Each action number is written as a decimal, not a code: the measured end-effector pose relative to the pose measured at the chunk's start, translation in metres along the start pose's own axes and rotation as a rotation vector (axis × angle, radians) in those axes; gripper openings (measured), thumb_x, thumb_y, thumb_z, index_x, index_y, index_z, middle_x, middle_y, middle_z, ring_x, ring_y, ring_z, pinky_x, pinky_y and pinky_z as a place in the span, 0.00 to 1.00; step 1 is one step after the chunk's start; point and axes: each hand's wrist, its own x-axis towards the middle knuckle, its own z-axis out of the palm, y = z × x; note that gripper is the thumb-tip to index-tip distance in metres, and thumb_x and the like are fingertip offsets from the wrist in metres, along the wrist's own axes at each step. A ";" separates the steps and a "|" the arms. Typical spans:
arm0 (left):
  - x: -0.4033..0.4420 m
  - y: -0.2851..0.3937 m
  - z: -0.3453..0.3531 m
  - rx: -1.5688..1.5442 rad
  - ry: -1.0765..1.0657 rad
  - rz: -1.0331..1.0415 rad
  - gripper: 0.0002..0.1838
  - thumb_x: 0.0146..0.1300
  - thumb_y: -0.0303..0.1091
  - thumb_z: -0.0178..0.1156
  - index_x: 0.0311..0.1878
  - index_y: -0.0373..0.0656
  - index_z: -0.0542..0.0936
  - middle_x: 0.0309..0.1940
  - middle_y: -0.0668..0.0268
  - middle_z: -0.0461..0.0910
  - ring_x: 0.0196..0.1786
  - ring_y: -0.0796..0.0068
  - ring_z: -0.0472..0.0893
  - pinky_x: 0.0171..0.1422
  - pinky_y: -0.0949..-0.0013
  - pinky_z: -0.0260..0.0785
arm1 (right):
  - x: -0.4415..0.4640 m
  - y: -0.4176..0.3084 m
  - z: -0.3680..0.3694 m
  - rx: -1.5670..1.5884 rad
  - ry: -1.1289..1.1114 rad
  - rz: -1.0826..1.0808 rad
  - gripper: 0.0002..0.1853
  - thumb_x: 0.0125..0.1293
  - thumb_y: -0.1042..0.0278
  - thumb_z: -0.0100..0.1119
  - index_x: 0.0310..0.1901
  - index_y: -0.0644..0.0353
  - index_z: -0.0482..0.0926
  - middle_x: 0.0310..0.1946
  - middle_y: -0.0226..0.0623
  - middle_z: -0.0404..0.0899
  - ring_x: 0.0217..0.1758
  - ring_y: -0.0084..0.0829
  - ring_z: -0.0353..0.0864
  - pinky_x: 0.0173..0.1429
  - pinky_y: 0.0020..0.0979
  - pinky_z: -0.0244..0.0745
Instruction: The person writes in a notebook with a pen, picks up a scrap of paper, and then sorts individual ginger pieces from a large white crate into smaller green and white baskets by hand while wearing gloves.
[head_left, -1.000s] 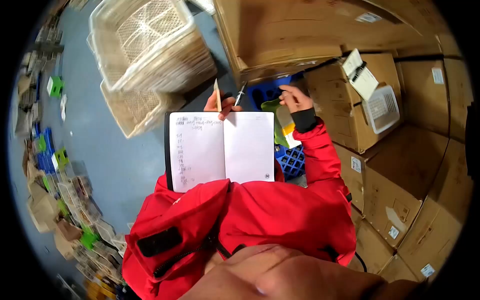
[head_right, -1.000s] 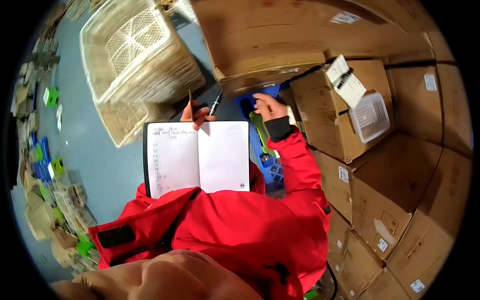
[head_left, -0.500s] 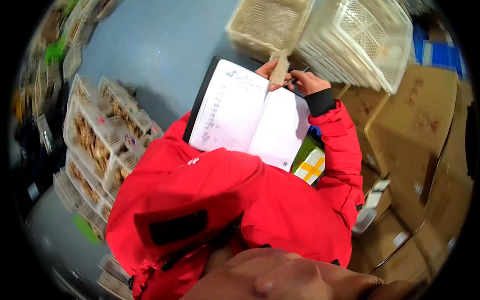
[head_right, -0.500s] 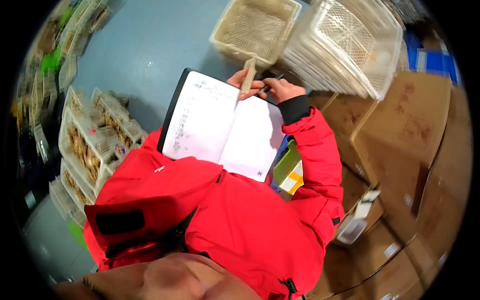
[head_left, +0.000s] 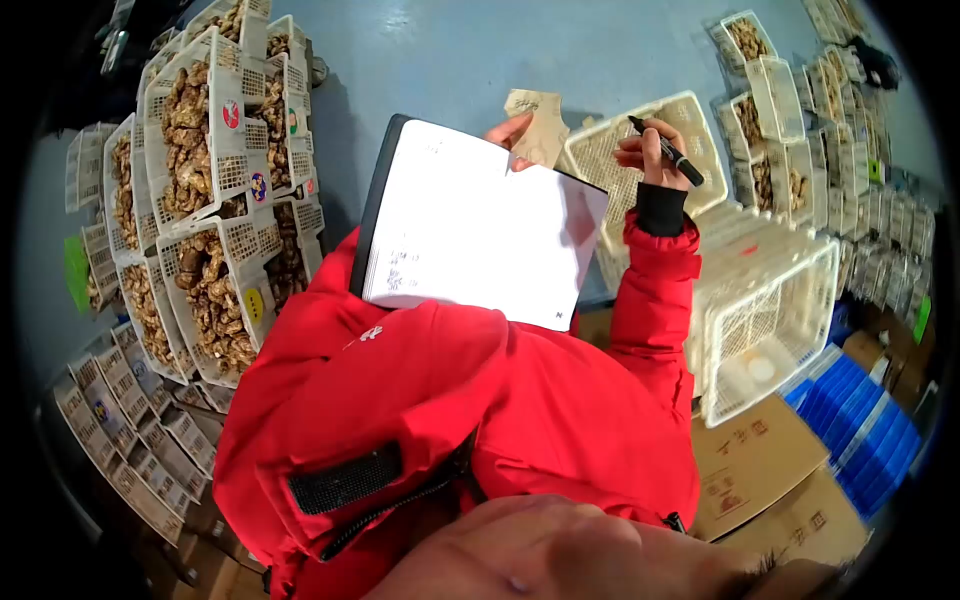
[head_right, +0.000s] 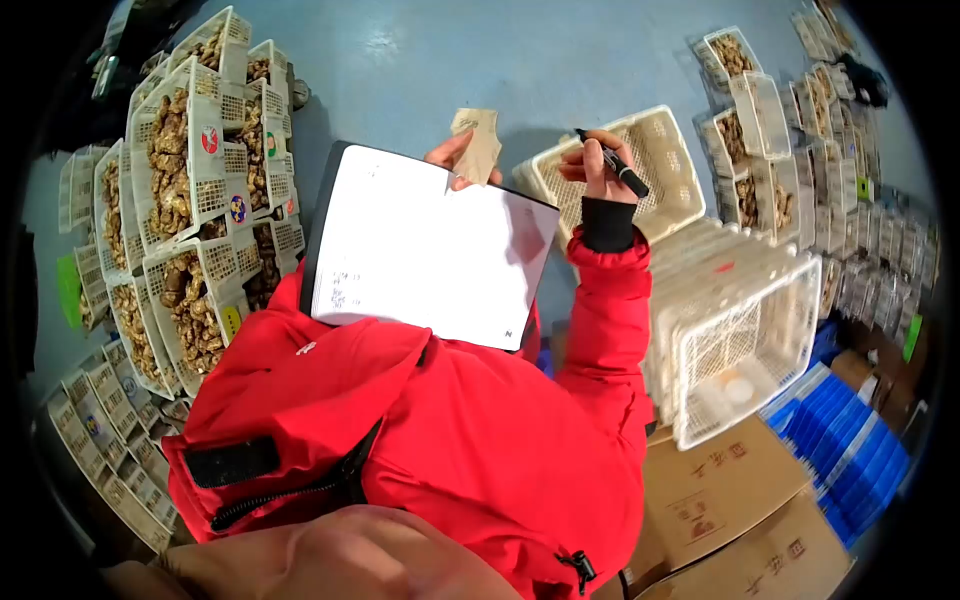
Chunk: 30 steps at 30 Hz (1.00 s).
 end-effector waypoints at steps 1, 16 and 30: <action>0.010 0.000 -0.009 0.188 0.045 0.127 0.26 0.67 0.49 0.44 0.56 0.34 0.67 0.30 0.62 0.79 0.24 0.82 0.77 0.38 0.79 0.73 | 0.010 -0.018 0.014 0.058 0.000 -0.012 0.15 0.65 0.62 0.53 0.46 0.66 0.70 0.26 0.41 0.78 0.24 0.28 0.79 0.30 0.25 0.76; 0.052 0.150 -0.044 -0.085 0.278 0.075 0.30 0.66 0.57 0.37 0.52 0.37 0.72 0.15 0.71 0.73 0.16 0.89 0.68 0.16 0.82 0.57 | 0.112 0.005 0.165 0.046 -0.336 0.033 0.08 0.58 0.79 0.57 0.37 0.59 0.70 0.26 0.27 0.70 0.25 0.14 0.66 0.29 0.17 0.62; 0.073 0.211 -0.129 -0.476 0.064 0.259 0.34 0.67 0.61 0.23 0.14 0.50 0.65 0.27 0.68 0.62 0.32 0.76 0.64 0.44 0.71 0.61 | 0.093 0.045 0.254 -0.406 -0.243 -0.291 0.12 0.50 0.78 0.65 0.35 0.60 0.72 0.23 0.31 0.72 0.25 0.21 0.72 0.32 0.20 0.69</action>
